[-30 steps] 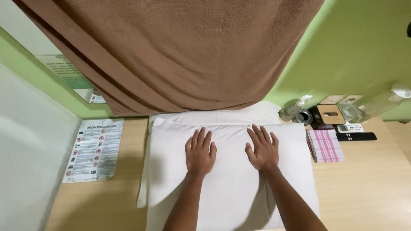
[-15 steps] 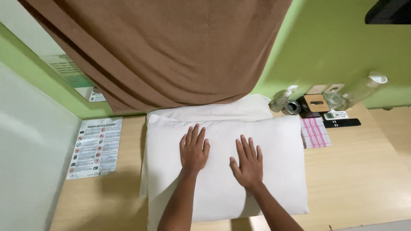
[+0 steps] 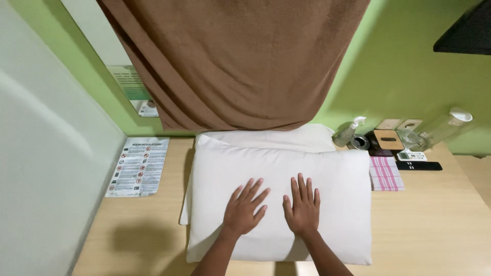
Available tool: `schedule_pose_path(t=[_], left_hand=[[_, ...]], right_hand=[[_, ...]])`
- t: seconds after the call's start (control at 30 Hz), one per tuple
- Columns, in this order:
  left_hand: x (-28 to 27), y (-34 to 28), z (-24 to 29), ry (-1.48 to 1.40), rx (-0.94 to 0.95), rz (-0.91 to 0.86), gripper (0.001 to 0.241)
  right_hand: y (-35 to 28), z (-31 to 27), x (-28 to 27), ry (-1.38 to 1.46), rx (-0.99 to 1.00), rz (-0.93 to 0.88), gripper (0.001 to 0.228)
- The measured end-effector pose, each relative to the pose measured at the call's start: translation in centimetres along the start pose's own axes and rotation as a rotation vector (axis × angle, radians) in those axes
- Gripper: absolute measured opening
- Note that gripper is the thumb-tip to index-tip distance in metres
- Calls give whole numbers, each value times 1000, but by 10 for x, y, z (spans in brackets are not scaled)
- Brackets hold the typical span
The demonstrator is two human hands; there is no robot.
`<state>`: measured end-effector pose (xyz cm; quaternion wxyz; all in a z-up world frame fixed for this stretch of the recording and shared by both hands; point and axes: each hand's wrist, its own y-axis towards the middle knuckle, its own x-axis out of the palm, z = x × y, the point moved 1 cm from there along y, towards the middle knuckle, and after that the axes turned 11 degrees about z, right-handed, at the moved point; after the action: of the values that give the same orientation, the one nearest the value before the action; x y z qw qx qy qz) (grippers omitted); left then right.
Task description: The person picks up a white pillow from a bed, carries it to a nearby desk, and places it on the surface. They then return to the bed, pick up a second white pillow, and place it on the desk next to the first one.
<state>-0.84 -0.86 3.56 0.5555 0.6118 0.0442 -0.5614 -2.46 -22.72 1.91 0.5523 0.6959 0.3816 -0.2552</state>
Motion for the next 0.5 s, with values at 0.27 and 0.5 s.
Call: schedule_pose_path(t=[0.27,0.5], left_hand=[[1,-3,-6,171,-263,156,57],[12,-5,-6,210,-252,164,58]], right_hand=[[-24,6,-4,-14,-18,-39,67],[-31,16,10,-25,-43,23,66]])
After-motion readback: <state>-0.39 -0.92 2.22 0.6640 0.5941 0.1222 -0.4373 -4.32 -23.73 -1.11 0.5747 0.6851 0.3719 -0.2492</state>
